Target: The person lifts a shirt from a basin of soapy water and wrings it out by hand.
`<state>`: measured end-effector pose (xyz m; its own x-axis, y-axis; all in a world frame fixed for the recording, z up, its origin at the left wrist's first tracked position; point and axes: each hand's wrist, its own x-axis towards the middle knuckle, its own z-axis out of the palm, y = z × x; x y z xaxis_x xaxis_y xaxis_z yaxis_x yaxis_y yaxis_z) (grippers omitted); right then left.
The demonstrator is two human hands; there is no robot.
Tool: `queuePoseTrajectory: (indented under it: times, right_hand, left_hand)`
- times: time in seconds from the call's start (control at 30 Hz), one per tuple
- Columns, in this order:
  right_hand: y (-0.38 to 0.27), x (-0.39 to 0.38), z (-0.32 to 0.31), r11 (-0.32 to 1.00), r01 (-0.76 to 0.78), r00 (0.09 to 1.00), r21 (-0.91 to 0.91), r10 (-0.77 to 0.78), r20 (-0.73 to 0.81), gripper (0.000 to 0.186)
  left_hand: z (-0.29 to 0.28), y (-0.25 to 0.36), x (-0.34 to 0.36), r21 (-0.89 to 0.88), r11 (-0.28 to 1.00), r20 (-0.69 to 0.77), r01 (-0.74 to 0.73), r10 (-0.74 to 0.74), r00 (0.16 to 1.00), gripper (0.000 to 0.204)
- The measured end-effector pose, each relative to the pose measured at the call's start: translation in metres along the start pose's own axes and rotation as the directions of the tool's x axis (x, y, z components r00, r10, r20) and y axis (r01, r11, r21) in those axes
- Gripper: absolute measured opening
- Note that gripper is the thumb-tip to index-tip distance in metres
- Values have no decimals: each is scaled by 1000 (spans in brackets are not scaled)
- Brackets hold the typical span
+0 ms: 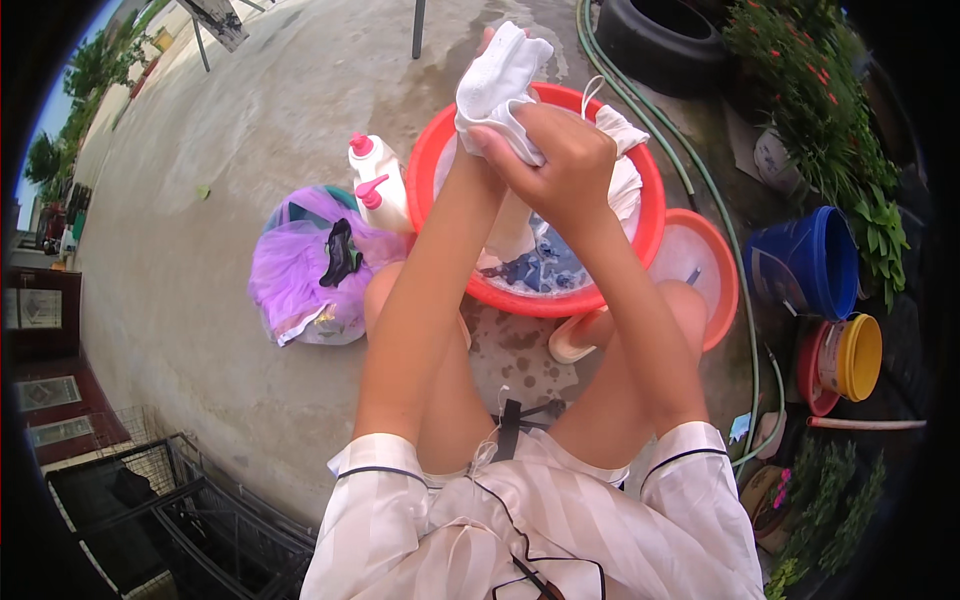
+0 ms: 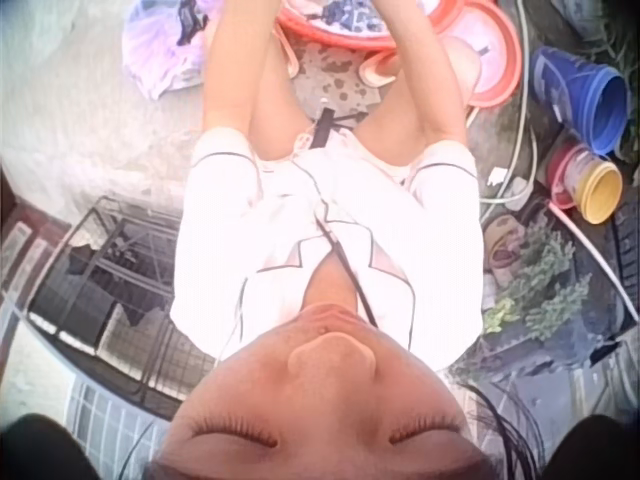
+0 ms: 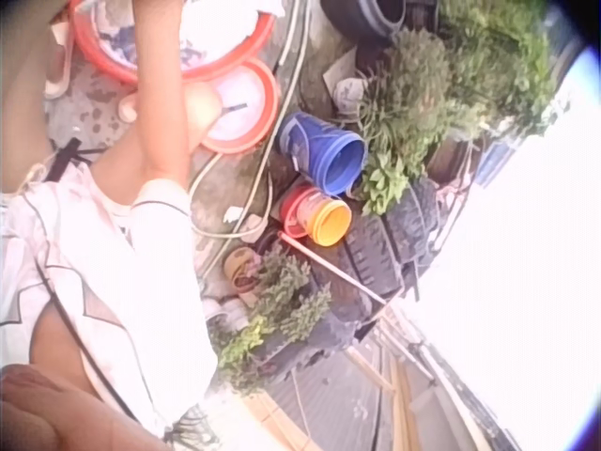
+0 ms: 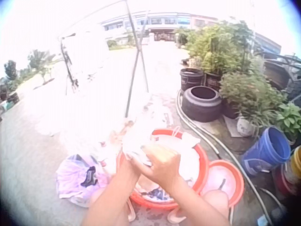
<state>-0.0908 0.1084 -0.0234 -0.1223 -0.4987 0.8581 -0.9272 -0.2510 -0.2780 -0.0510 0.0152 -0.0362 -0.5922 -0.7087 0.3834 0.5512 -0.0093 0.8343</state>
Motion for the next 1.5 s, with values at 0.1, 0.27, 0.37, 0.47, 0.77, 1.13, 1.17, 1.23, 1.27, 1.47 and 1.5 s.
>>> queuePoseTrajectory:
  times: [0.1,0.27,0.37,0.47,0.77,1.13,1.17,1.23,1.27,1.47,1.5]
  right_hand:
    - [24,13,-6,897,-442,896,19,443,-42,33]
    - [59,11,4,767,-448,772,460,591,-234,21]
    - [25,3,13,928,-330,922,173,356,-150,25]
    - [6,-2,22,984,-176,984,-31,176,-23,27]
    - [66,0,21,503,-626,613,596,790,-22,25]
    - [42,6,22,695,-582,732,422,674,-100,27]
    - [52,5,21,564,-621,658,544,752,-29,28]
    - [66,-3,20,373,-680,541,632,837,88,31]
    - [59,-2,20,371,-682,536,630,840,87,31]
    - [-17,-10,39,415,-667,625,619,764,160,28]
    - [-11,-8,38,417,-669,623,616,766,159,28]
  left_hand:
    - [8,16,9,-484,828,-30,282,-337,941,32]
    - [20,20,-3,-326,898,-75,296,-337,938,30]
    - [-13,15,3,-478,825,-130,300,-405,905,30]
    - [-51,-9,9,-587,638,357,498,-348,867,27]
    - [21,5,-13,-178,908,-154,380,-407,900,19]
    - [14,-1,-13,-342,835,-237,431,-521,820,24]
    - [18,-3,-16,-227,885,-241,407,-456,857,23]
    - [24,-8,-18,-138,920,-240,368,-391,889,20]
    - [22,-9,-16,-138,918,-238,373,-396,887,20]
    - [-23,-2,14,55,980,-425,189,-148,893,30]
    - [-16,-4,16,146,974,-454,173,-90,886,33]
